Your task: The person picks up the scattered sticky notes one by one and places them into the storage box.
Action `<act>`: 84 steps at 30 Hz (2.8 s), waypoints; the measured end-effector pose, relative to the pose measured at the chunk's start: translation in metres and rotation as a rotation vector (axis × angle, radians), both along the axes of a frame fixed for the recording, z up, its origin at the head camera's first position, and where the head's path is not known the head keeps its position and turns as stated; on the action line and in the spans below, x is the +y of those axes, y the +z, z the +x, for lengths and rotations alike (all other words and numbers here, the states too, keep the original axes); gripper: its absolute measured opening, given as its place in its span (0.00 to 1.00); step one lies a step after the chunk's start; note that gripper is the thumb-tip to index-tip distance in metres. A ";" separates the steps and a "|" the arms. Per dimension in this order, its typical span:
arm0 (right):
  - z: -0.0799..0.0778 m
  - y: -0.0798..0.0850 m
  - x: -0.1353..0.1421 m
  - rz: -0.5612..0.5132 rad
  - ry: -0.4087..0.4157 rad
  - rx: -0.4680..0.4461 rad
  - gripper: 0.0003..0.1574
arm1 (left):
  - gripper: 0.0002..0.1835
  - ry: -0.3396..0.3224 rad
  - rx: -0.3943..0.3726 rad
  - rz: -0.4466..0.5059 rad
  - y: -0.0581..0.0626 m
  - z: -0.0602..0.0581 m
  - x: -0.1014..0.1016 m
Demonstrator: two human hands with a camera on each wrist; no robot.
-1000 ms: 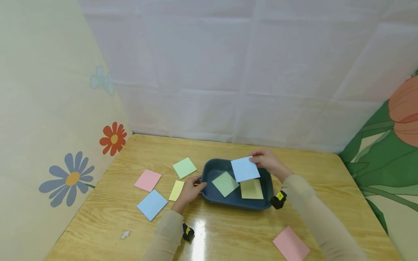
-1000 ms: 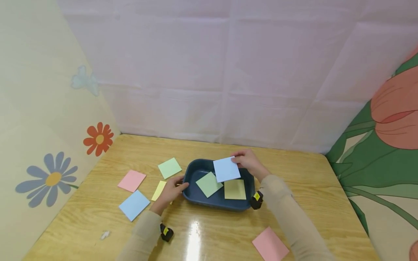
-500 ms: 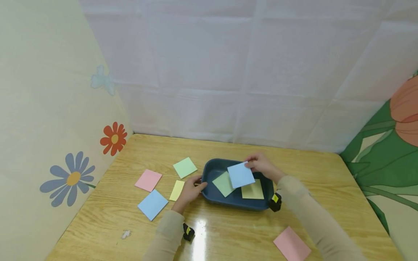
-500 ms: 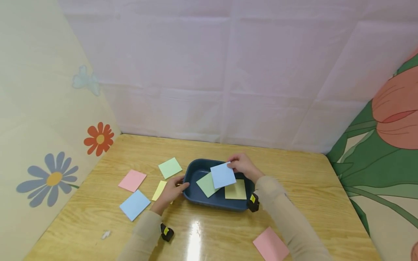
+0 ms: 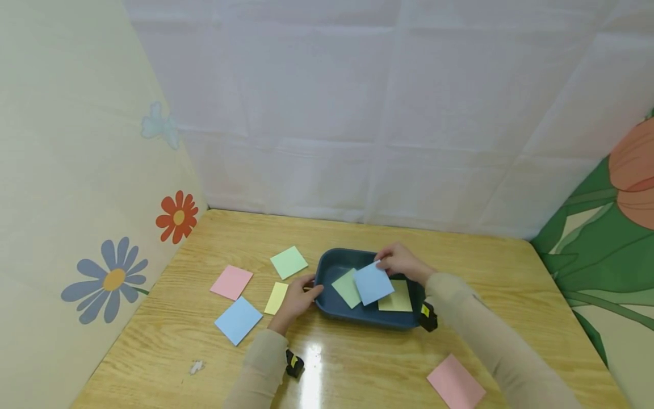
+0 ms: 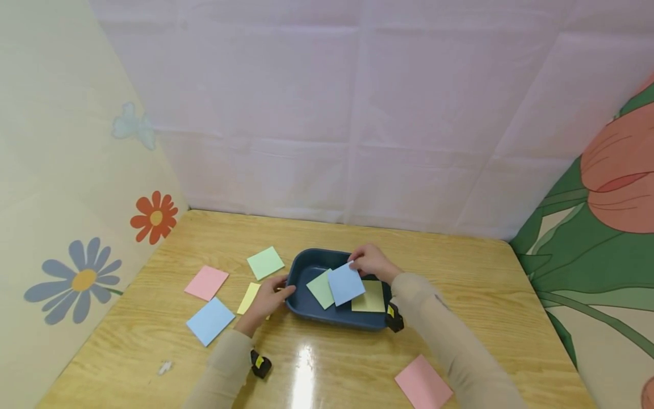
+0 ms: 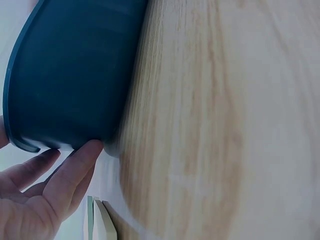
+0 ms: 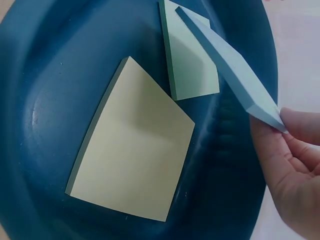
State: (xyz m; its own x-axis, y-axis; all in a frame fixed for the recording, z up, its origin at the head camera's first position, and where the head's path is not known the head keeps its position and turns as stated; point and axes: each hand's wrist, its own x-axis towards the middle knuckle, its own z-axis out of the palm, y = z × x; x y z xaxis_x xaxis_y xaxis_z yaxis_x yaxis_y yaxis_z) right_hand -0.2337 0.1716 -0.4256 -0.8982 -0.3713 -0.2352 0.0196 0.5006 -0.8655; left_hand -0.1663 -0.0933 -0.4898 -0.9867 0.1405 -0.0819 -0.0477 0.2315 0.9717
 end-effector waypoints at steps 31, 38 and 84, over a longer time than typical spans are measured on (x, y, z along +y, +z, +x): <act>0.012 0.009 0.003 0.225 -0.023 0.143 0.16 | 0.20 -0.007 0.018 -0.023 0.002 0.002 -0.001; 0.011 0.016 0.011 0.078 0.025 0.009 0.20 | 0.20 -0.008 0.016 -0.016 0.003 0.000 -0.002; 0.056 0.024 0.081 -0.233 -0.077 -0.088 0.30 | 0.20 0.008 0.021 0.008 -0.002 0.002 -0.001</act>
